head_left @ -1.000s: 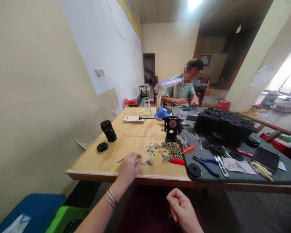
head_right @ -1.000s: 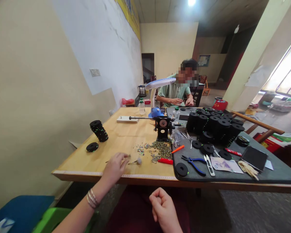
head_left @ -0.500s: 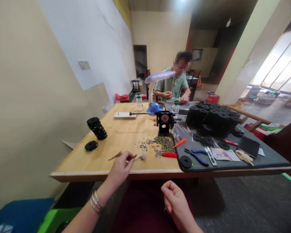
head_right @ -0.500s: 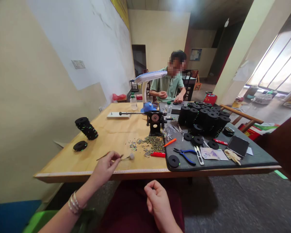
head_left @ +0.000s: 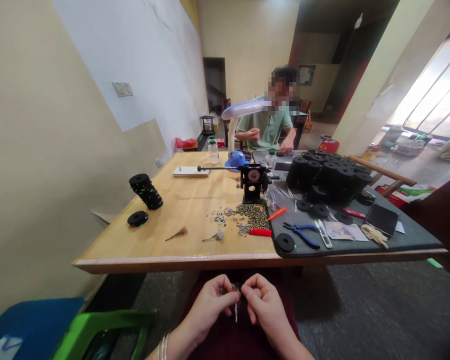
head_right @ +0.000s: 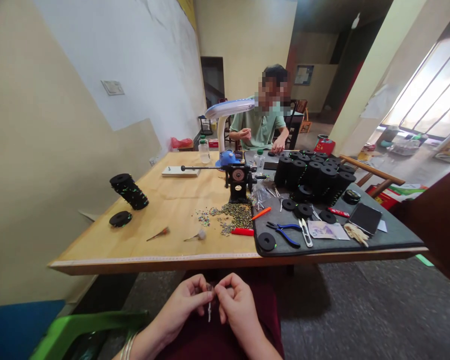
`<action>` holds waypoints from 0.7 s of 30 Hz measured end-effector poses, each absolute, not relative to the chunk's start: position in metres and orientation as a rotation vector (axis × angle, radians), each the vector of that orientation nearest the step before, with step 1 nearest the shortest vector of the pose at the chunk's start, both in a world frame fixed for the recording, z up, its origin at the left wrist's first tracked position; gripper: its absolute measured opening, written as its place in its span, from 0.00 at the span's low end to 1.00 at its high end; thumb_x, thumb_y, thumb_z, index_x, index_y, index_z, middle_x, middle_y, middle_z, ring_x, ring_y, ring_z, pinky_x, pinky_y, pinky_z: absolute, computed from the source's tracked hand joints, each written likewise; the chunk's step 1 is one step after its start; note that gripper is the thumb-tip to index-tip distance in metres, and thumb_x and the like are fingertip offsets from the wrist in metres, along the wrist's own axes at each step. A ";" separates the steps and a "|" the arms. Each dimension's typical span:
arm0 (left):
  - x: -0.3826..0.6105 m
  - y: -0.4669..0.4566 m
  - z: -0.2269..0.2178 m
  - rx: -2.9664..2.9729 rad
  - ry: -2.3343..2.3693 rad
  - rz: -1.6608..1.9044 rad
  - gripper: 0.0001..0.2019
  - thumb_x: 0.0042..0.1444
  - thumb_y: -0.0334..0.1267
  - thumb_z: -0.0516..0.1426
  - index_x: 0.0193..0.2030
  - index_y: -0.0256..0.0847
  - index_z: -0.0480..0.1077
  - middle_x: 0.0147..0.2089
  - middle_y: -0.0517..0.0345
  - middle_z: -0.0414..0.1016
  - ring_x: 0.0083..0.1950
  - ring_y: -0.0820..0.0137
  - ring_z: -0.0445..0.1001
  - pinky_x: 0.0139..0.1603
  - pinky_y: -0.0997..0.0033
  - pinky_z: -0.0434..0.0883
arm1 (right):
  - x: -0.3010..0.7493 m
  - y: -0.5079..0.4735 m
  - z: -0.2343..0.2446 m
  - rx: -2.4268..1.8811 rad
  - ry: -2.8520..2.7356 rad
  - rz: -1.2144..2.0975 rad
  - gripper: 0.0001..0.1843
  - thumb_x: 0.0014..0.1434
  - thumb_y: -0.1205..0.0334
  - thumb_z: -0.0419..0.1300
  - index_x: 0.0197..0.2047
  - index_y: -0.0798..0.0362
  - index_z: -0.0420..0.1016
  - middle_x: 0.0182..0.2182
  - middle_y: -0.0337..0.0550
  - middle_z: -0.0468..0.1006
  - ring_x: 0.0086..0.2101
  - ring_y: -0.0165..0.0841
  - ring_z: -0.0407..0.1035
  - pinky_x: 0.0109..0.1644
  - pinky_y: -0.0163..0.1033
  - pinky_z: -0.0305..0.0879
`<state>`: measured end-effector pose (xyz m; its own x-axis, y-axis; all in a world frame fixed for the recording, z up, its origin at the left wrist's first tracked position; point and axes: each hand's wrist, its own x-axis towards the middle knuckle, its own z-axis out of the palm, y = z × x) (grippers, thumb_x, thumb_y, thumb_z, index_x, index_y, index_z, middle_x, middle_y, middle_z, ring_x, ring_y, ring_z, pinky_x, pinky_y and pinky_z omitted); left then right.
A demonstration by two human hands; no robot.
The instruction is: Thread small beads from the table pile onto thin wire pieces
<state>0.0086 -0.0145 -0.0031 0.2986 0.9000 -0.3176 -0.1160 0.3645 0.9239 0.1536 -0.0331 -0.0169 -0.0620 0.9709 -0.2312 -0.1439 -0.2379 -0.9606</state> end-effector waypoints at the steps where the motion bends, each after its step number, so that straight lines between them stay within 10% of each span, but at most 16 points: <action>1: 0.009 -0.015 -0.003 0.957 1.035 0.845 0.15 0.41 0.39 0.66 0.22 0.38 0.62 0.21 0.64 0.67 0.22 0.77 0.65 0.21 0.80 0.63 | 0.153 -0.033 -0.016 -1.244 -1.018 1.477 0.24 0.47 0.38 0.61 0.26 0.52 0.61 0.06 0.23 0.57 0.09 0.20 0.45 0.15 0.27 0.40; 21: 0.016 -0.019 -0.011 1.140 1.039 0.890 0.10 0.43 0.34 0.61 0.22 0.39 0.62 0.20 0.65 0.67 0.21 0.77 0.64 0.23 0.77 0.63 | 0.153 -0.038 -0.015 -1.343 -1.317 1.213 0.19 0.55 0.45 0.57 0.27 0.53 0.68 0.09 0.29 0.62 0.11 0.24 0.54 0.17 0.29 0.47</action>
<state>0.0159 -0.0186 -0.0113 0.2872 0.9401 -0.1837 -0.0375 0.2027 0.9785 0.1530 -0.0381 -0.0148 -0.0361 0.9973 -0.0646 0.1460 -0.0587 -0.9875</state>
